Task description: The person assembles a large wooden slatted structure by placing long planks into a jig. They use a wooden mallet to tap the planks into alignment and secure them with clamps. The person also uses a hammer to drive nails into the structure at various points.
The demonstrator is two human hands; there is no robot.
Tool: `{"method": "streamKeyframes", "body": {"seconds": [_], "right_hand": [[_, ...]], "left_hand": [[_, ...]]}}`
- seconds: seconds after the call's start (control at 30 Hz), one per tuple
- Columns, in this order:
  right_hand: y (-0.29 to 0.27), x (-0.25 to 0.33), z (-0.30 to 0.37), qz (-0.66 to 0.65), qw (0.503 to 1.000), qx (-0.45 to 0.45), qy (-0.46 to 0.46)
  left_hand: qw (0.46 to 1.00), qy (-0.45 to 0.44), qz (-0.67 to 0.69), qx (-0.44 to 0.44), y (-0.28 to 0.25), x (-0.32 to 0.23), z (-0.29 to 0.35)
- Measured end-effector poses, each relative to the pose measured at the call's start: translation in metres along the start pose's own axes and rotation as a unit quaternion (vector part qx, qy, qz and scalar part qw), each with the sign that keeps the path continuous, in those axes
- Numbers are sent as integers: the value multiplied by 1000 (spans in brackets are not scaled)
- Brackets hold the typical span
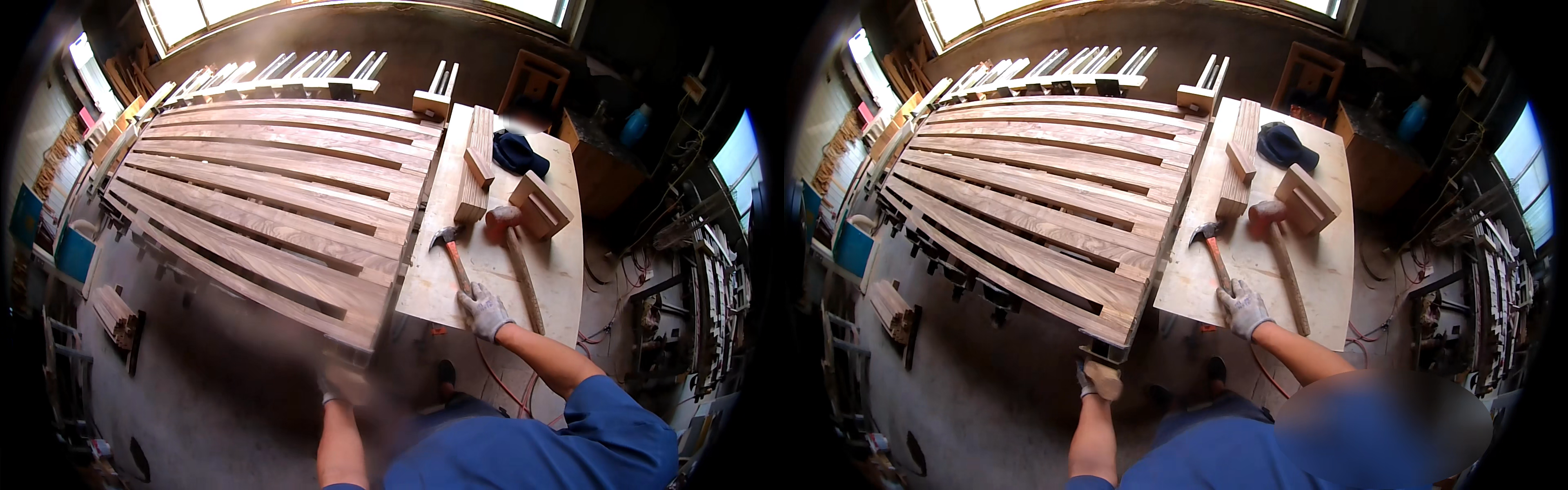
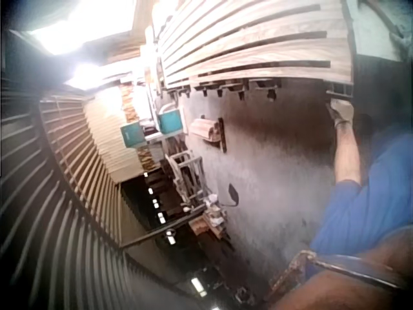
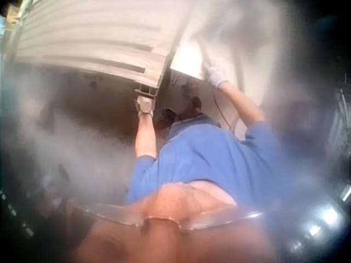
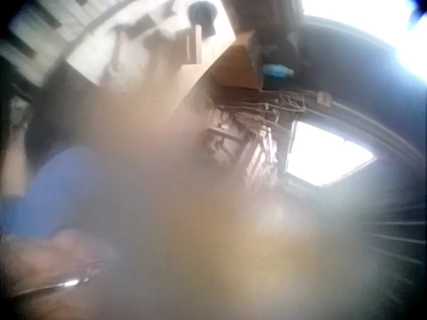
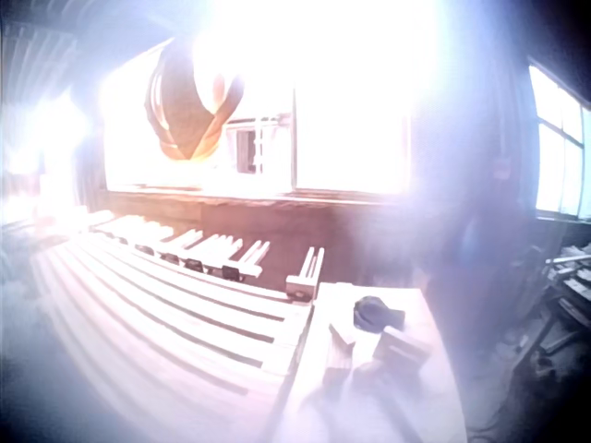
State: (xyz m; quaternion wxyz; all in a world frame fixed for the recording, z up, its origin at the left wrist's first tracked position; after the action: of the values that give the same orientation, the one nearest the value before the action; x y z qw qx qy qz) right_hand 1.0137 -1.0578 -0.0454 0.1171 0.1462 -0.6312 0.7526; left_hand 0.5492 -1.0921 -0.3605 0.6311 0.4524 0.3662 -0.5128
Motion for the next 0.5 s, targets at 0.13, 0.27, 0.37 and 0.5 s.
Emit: {"method": "streamKeyframes", "body": {"seconds": [0.13,0.27,0.37,0.5], "right_hand": [[8,-7,-2,-3,1000,2,-9],[4,-9,5,-12,1000,-18,2],[5,-3,1,-11,1000,-5,3],[9,-10,4,-9,1000,5,21]], "left_hand": [[967,-118,212,-71,-34,-31,-15],[961,-118,179,-173,-23,-139,-6],[951,-81,200,-223,-49,-178,-7],[941,-117,233,-218,-6,-263,29]]}}
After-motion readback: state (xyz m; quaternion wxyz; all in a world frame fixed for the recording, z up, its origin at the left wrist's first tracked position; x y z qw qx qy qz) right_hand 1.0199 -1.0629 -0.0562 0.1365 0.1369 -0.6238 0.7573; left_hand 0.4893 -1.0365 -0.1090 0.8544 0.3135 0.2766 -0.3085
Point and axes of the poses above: each hand's wrist, its own z-axis away from the middle knuckle, its own y-axis out of the palm, x = y × z, the point moved 9 cm from there along -z, towards the middle knuckle, and after that the axes turned 10 degrees about -z, right-handed, at the moved point
